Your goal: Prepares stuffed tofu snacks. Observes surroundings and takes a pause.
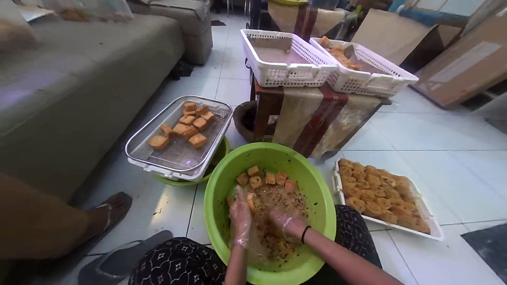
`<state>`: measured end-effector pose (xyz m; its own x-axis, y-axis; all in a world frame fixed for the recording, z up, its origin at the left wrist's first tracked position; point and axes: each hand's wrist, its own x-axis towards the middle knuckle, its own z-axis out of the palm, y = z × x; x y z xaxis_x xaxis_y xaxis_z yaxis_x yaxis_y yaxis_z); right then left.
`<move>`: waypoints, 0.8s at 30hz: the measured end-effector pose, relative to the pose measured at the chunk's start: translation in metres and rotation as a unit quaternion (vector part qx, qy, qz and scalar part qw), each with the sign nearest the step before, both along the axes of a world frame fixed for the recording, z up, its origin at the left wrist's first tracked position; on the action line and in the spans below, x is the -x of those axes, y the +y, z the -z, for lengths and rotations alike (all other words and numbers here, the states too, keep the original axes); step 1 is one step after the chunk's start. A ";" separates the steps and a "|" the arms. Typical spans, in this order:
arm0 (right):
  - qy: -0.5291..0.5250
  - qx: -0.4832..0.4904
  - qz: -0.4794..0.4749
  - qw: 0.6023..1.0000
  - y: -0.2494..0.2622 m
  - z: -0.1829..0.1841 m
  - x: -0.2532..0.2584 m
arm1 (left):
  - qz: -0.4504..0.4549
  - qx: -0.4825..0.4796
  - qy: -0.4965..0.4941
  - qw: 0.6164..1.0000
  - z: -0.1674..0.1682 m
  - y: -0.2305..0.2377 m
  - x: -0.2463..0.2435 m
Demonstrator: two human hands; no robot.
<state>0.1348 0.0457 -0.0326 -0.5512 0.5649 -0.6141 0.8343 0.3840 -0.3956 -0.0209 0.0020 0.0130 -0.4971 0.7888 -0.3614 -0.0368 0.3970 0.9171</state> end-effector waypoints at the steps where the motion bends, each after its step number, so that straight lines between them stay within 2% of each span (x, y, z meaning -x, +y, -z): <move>1: -0.005 0.001 0.001 1.000 -0.002 -0.004 0.000 | -0.005 -0.004 -0.003 1.000 0.000 -0.001 0.001; 4: 0.009 0.010 0.051 0.999 0.006 -0.027 -0.005 | -0.010 -0.037 -0.028 0.999 0.004 -0.001 0.005; 6: -0.011 0.001 0.048 0.999 0.002 -0.035 -0.007 | -0.010 -0.045 -0.040 0.998 0.006 -0.001 0.005; 9: -0.017 -0.011 0.006 1.000 -0.019 -0.013 -0.018 | -0.002 -0.041 -0.046 0.998 0.005 0.001 -0.003; 12: -0.001 -0.012 0.040 0.999 -0.014 -0.026 -0.017 | -0.008 -0.020 -0.049 0.999 0.002 0.001 0.001; 16: 0.111 -0.033 0.140 0.983 -0.005 -0.083 -0.016 | -0.064 -0.027 -0.091 0.993 0.011 0.000 0.003; 19: 0.187 -0.057 0.198 0.961 -0.017 -0.117 -0.004 | -0.094 -0.046 -0.079 0.991 0.013 0.003 -0.006; 22: 0.217 -0.089 0.246 0.941 -0.033 -0.124 0.015 | -0.088 -0.072 -0.080 0.990 0.016 0.002 -0.009; 24: 0.272 -0.126 0.267 0.916 -0.046 -0.104 0.024 | -0.083 -0.088 -0.105 0.987 0.017 -0.001 -0.010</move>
